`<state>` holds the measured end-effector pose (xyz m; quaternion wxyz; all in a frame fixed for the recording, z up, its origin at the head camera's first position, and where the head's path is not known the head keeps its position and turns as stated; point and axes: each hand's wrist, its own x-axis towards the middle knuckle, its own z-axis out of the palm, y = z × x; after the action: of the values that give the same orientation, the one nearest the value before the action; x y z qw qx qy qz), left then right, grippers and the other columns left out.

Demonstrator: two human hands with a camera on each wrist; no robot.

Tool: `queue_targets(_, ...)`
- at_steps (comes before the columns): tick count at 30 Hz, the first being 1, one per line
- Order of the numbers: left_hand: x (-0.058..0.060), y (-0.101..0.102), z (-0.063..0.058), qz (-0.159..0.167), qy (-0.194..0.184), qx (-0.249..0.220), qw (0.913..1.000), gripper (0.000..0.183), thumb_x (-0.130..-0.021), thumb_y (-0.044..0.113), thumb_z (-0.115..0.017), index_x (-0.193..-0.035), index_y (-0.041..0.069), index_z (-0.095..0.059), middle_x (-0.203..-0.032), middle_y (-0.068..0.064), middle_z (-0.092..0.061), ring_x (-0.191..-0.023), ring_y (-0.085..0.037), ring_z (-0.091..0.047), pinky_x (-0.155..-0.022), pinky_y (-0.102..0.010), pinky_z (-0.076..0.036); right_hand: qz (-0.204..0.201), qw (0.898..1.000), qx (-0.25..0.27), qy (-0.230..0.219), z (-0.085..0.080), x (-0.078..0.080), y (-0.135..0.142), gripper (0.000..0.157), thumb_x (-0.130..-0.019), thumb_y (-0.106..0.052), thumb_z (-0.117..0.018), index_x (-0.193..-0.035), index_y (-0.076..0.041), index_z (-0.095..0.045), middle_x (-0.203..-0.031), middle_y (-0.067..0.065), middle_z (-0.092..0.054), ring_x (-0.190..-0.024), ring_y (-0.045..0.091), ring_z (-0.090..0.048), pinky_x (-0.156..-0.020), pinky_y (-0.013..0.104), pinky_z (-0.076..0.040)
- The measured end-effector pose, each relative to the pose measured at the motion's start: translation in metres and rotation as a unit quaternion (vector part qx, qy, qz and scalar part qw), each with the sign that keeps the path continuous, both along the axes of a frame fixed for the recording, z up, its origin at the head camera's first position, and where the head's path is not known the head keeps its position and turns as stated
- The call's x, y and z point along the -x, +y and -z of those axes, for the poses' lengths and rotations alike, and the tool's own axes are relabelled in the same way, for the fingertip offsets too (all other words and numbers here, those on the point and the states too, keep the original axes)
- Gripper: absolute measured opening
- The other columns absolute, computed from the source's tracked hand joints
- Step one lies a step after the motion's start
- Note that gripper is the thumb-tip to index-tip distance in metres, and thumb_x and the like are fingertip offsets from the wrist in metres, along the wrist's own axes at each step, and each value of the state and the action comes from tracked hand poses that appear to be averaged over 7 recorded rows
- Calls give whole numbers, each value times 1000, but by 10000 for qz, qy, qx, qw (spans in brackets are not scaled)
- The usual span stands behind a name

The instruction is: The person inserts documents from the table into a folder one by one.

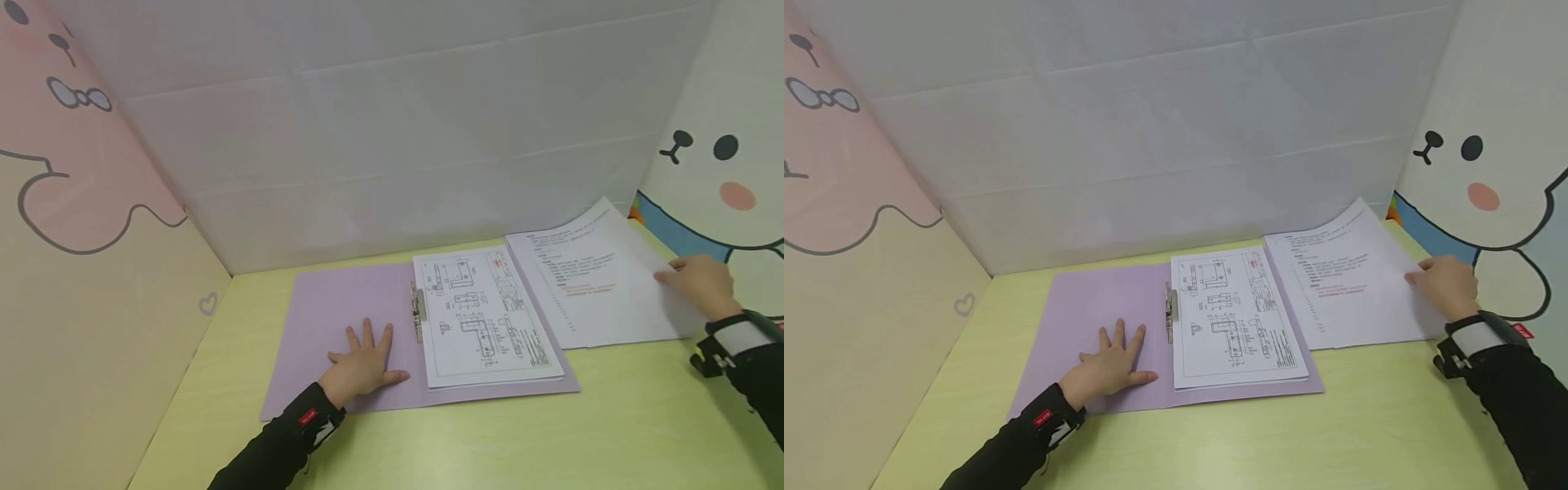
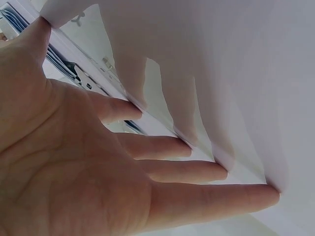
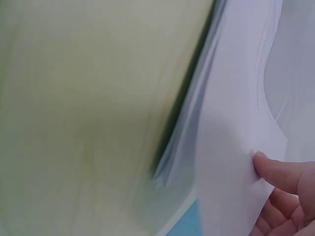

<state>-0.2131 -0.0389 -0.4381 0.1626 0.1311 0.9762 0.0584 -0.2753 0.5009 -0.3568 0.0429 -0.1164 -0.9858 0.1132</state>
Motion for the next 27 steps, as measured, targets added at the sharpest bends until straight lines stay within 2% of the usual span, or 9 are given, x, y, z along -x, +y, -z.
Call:
queue_targets(5, 0, 0, 1, -5, 36, -8, 10000, 99, -74, 74, -45, -150, 17, -18, -151, -29, -9, -129, -57, -9, -76, -81, -29, -85, 9994, 96, 325, 0, -3, -1, 47, -90, -19, -52, -109, 23, -50, -109, 44, -49, -93, 54, -48, -68, 56, -41)
queue_targets(9, 1, 0, 3, -14, 29, -6, 10000, 99, -74, 74, -46, -150, 17, -18, -151, -29, -8, -129, -57, -9, -76, -81, -29, -85, 9990, 197, 387, -1, -5, 1, 48, -92, -22, -49, -110, 23, -50, -110, 44, -49, -94, 55, -47, -69, 57, -41)
queue_targets(18, 0, 0, 0, -50, -50, 18, 10000, 99, -74, 73, -47, -150, 17, -18, -152, -29, -8, -130, -56, -8, -77, -81, -28, 318, 9981, 515, 132, 1, -4, 5, 58, -93, -32, -45, -117, 21, -48, -118, 45, -43, -106, 57, -40, -82, 62, -39)
queue_targets(27, 0, -1, -2, -13, -54, -9, 10000, 98, -75, 73, -46, -150, 17, -18, -151, -29, -9, -130, -56, -9, -78, -81, -28, 463, 9943, 904, -327, -10, -11, -1, 71, -94, -44, -40, -125, 20, -40, -126, 47, -33, -112, 59, -32, -89, 64, -36)
